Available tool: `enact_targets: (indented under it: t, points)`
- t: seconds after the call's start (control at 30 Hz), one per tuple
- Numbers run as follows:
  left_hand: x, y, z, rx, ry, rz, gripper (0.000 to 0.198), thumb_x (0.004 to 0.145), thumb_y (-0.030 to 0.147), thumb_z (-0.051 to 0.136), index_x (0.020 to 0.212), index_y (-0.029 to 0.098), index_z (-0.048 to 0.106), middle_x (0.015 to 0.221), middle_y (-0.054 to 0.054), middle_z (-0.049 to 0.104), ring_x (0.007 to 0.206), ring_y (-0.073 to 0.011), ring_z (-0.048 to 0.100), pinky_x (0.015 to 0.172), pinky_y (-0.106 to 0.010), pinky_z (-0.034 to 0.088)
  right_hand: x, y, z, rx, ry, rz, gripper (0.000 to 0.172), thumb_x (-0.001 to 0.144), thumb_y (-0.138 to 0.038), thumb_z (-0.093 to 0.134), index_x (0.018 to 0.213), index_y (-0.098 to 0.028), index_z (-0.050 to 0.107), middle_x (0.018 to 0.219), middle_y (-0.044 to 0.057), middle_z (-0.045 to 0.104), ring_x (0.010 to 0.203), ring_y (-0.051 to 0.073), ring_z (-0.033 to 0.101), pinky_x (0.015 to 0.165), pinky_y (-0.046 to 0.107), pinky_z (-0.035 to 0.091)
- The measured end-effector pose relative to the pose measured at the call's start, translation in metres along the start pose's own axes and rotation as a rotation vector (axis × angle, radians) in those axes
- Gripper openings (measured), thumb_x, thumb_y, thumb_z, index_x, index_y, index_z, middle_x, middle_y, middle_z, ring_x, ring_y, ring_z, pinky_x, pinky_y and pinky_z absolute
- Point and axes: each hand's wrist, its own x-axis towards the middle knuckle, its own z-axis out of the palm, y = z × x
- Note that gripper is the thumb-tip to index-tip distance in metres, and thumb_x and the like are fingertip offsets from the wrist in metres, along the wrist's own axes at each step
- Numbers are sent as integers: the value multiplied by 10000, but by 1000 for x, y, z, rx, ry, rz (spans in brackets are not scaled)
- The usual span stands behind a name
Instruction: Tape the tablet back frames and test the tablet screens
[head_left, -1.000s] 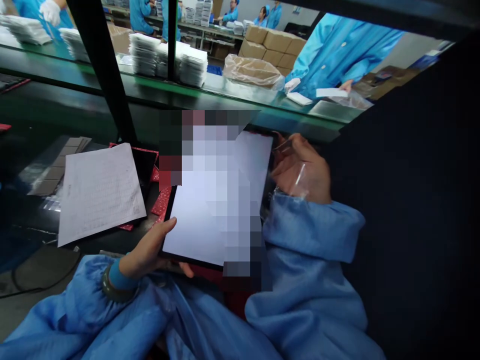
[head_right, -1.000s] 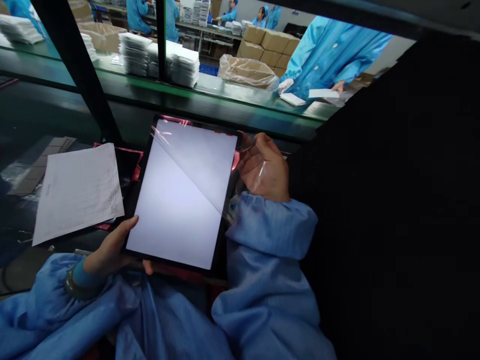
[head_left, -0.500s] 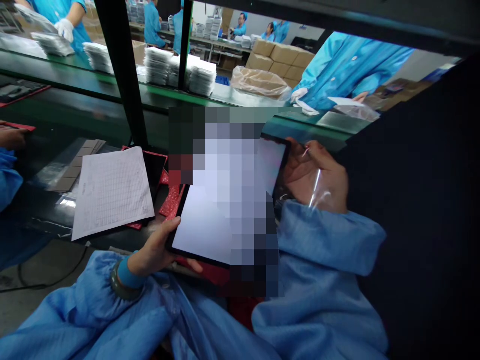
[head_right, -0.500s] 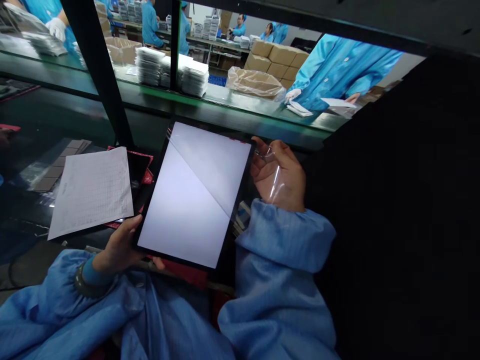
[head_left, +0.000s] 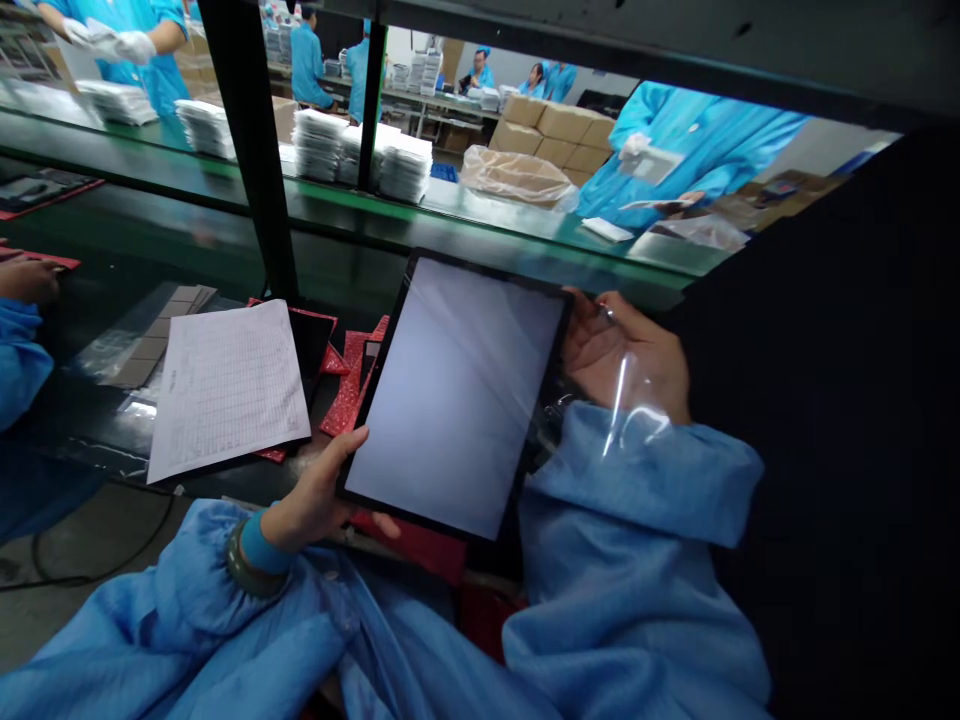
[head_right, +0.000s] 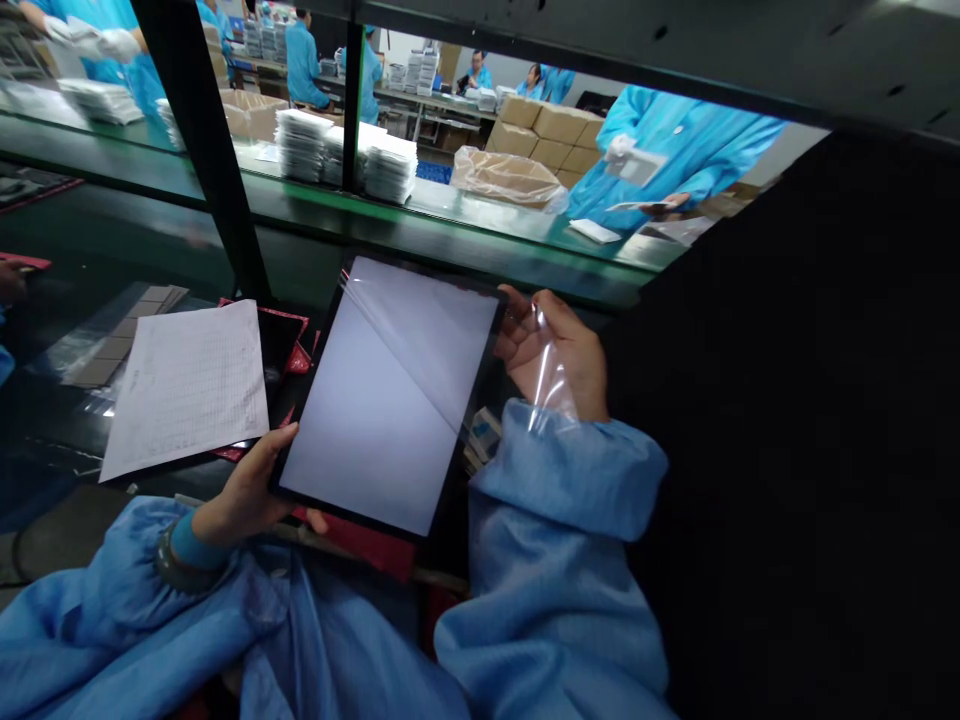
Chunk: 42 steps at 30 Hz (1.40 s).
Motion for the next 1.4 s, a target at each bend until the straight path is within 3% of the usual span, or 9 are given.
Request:
enact_targets:
  t: [0.1,0.3,0.4,0.63,0.77,0.93,1.03,1.17,1.4]
  points:
    - [2,-1,-1,13,30,-25,384,763,456,643,847,84,694,706,-109,701,750,-271,682,456,-277,584,1,0,-1,-9,12,1,235,897,-185,454,688,-200,559,770,30,713,624,136,667,486,241,521]
    - [1,0,-1,-16,-52,-25,486,690,549,679,864,97,711,635,-98,688,758,-314,690,497,-325,595,2,3,-1,45,47,11,326,920,-176,415,634,-186,572,728,28,714,646,102,669,598,207,558]
    - [3,0,-1,-30,-29,-24,480,705,530,673,917,101,707,645,-93,692,759,-307,689,480,-308,589,4,4,-4,34,66,12,331,919,-169,414,631,-183,575,705,23,710,633,105,668,603,222,562]
    - [10,-4,-4,-13,36,-32,525,754,498,642,1092,96,652,760,-111,718,767,-286,691,490,-297,593,7,0,-11,-15,-26,1,219,876,-180,497,670,-194,569,769,22,713,651,143,675,574,274,571]
    - [9,-4,-5,-23,6,-25,554,725,530,657,1069,96,667,742,-111,716,791,-305,693,548,-327,605,9,2,-15,0,-18,-2,230,882,-194,502,661,-191,569,776,29,713,664,140,676,598,277,576]
    - [12,-3,-2,-4,51,-73,520,707,511,687,1006,85,683,678,-101,702,737,-288,689,444,-278,569,10,4,-15,-1,22,34,287,899,-165,446,633,-200,548,748,6,710,628,122,659,534,240,548]
    - [13,-4,-2,2,67,-88,478,712,504,684,972,102,692,655,-90,697,698,-268,689,438,-264,558,10,5,-15,-16,35,37,297,909,-173,437,632,-196,541,745,4,705,610,122,652,573,268,561]
    - [10,-4,-4,-3,1,-53,485,724,524,656,974,110,697,678,-97,708,722,-288,697,539,-310,583,9,5,-14,25,63,-1,266,912,-194,455,675,-188,576,715,6,696,565,113,638,652,281,570]
    - [10,-4,-7,-15,-114,-38,472,765,558,596,827,109,727,653,-87,709,545,-225,672,508,-297,567,3,-1,-12,18,17,-53,324,923,-161,392,658,-184,576,743,39,711,604,114,660,492,208,528]
